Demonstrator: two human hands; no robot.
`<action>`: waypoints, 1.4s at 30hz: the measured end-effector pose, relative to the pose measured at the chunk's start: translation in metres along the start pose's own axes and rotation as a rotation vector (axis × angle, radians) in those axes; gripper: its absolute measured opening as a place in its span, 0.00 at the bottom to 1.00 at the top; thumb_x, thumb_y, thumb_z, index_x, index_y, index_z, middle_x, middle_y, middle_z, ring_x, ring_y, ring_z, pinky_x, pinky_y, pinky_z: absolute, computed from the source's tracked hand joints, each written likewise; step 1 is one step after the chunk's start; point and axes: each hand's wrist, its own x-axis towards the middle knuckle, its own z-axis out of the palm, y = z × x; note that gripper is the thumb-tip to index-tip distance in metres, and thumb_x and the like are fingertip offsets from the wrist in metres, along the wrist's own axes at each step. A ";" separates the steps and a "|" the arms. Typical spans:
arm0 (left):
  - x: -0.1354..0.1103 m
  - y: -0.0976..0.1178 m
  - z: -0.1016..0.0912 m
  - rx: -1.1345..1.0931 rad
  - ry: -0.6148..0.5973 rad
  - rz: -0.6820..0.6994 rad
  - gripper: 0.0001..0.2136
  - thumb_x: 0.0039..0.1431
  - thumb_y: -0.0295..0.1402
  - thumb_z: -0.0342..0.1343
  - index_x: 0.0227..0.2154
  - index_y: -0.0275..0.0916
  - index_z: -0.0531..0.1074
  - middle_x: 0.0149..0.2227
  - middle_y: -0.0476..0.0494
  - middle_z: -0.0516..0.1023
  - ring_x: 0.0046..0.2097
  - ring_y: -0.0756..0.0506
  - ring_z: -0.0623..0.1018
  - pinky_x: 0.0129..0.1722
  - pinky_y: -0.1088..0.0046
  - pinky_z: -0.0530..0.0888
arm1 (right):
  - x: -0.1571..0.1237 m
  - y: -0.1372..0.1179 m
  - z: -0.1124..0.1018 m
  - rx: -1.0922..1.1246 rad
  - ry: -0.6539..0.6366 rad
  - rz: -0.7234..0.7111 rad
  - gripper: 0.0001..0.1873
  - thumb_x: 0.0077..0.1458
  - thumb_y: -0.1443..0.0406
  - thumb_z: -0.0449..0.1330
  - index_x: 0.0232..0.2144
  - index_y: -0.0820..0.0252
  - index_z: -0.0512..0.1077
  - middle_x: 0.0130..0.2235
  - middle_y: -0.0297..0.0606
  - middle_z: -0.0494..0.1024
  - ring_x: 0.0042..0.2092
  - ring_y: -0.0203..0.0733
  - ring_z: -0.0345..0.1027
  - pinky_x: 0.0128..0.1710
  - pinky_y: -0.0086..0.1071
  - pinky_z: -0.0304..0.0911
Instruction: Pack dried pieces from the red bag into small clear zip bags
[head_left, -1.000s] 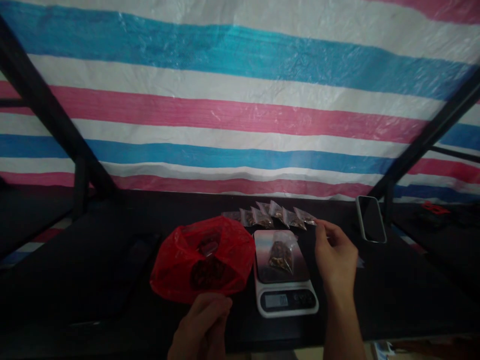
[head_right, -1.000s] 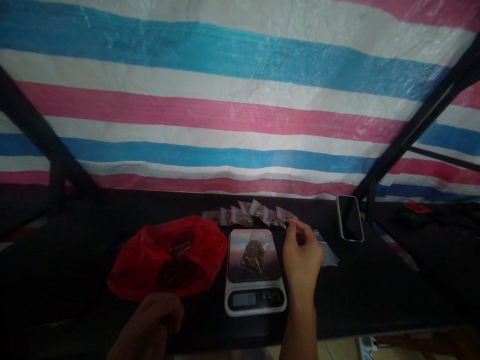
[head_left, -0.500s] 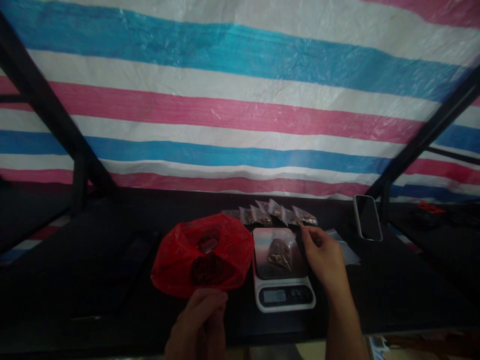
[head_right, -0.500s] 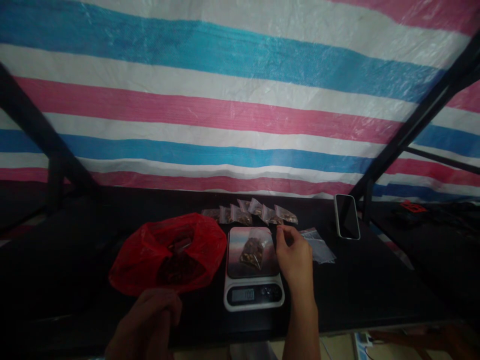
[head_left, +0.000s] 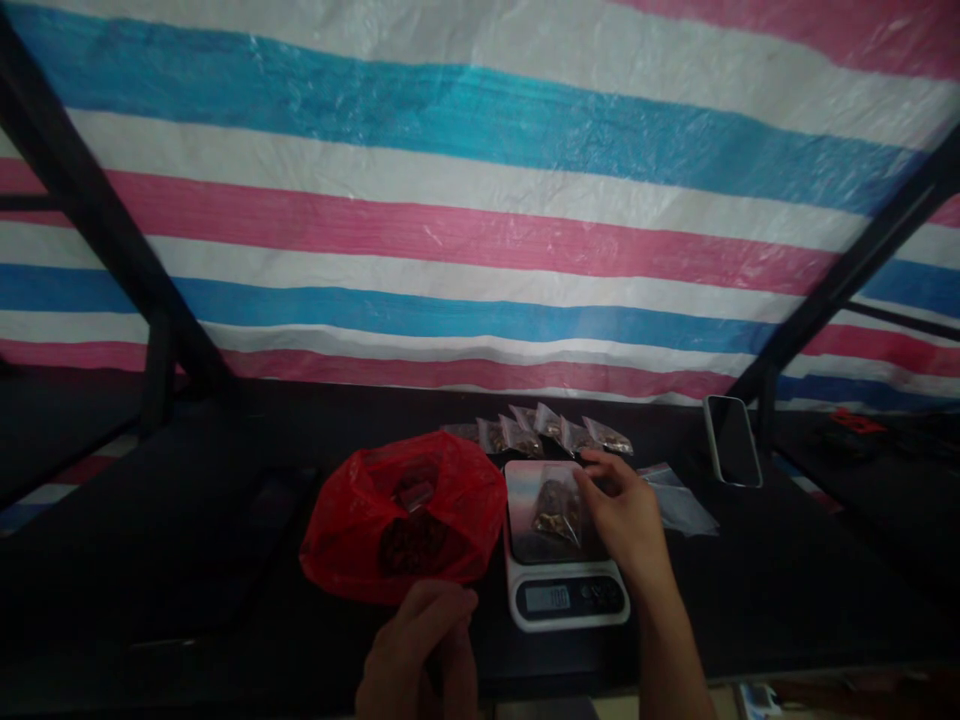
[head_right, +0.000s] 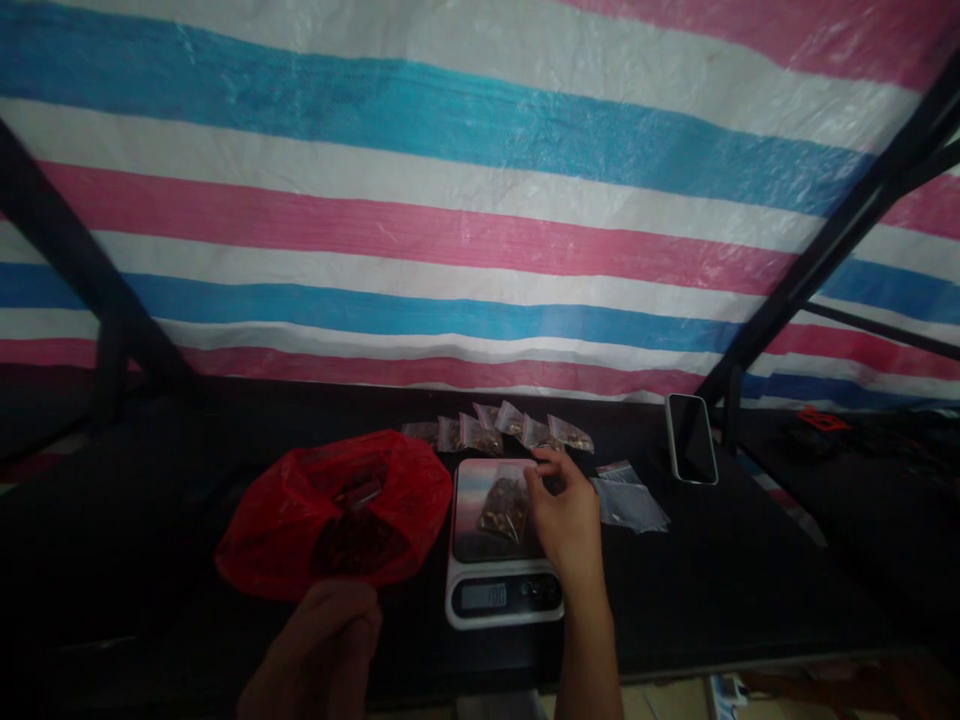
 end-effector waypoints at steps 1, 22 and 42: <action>0.001 0.000 0.003 -0.011 0.016 -0.001 0.07 0.67 0.25 0.57 0.41 0.43 0.78 0.33 0.46 0.83 0.31 0.48 0.83 0.29 0.77 0.79 | -0.002 -0.005 0.001 0.095 -0.019 -0.004 0.25 0.46 0.50 0.71 0.42 0.59 0.80 0.31 0.37 0.82 0.32 0.45 0.72 0.35 0.37 0.66; 0.052 0.001 0.020 -0.393 0.007 -0.658 0.19 0.61 0.52 0.63 0.39 0.39 0.85 0.40 0.40 0.89 0.40 0.41 0.87 0.41 0.69 0.84 | -0.044 -0.054 0.058 0.524 -0.510 -0.044 0.18 0.49 0.61 0.76 0.41 0.54 0.78 0.31 0.30 0.80 0.33 0.38 0.69 0.35 0.31 0.65; 0.055 0.003 0.029 -0.466 -0.001 -0.624 0.18 0.65 0.49 0.60 0.41 0.41 0.85 0.46 0.39 0.88 0.47 0.40 0.87 0.50 0.66 0.83 | -0.053 -0.069 0.068 0.554 -0.508 -0.058 0.19 0.54 0.60 0.73 0.46 0.52 0.74 0.35 0.30 0.80 0.36 0.38 0.71 0.37 0.30 0.64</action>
